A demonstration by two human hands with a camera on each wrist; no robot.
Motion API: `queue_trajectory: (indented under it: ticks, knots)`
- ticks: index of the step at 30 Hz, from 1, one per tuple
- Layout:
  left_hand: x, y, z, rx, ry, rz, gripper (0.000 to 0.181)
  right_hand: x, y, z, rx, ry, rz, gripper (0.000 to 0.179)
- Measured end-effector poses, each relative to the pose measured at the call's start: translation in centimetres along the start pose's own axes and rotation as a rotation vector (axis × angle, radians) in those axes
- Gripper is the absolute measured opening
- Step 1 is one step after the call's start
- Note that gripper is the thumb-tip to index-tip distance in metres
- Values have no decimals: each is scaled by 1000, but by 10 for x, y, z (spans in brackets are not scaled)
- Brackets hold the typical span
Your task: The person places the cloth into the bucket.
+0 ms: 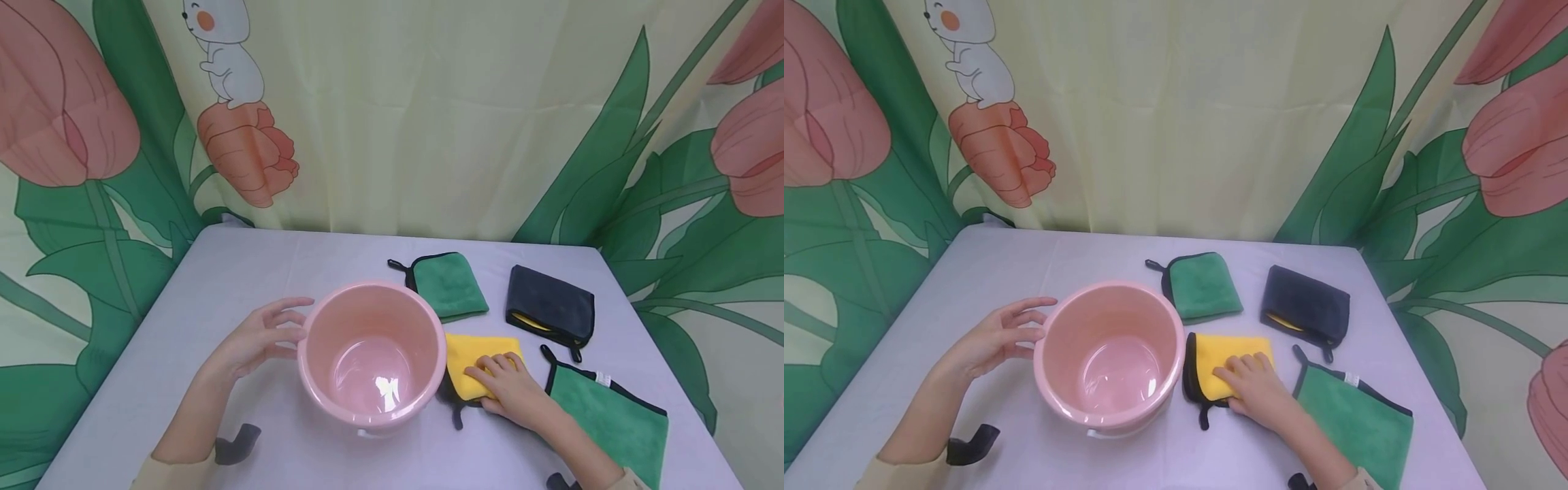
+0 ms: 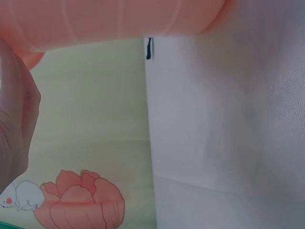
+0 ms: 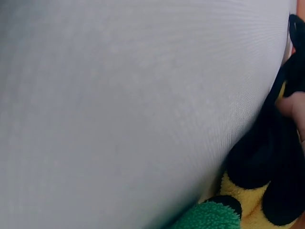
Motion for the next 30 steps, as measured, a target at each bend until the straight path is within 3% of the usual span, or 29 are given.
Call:
queue_trajectory:
  ticks: [8, 18, 28, 30]
  knots:
    - [0, 0, 1, -3, -13, 20, 55, -2, 2, 1, -7, 0, 24, 40]
    - [1, -3, 1, -12, -16, 40, 55, -12, 3, 0, -13, -143, -32, 38]
    - [0, -5, -1, -10, -21, 84, 55, -39, 2, 1, -112, -314, -62, 40]
    - [0, -5, -1, -8, -18, 89, 55, -47, 1, 2, -134, -349, -54, 32]
Point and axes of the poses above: each hand's wrist, its own z-axis towards the middle knuckle, its own x-axis out of the palm, y = z × x, the point moved 1 cm from there along z, towards the middle knuckle, and after that the axes turned 14 degrees about z, right-handed, at the moved point
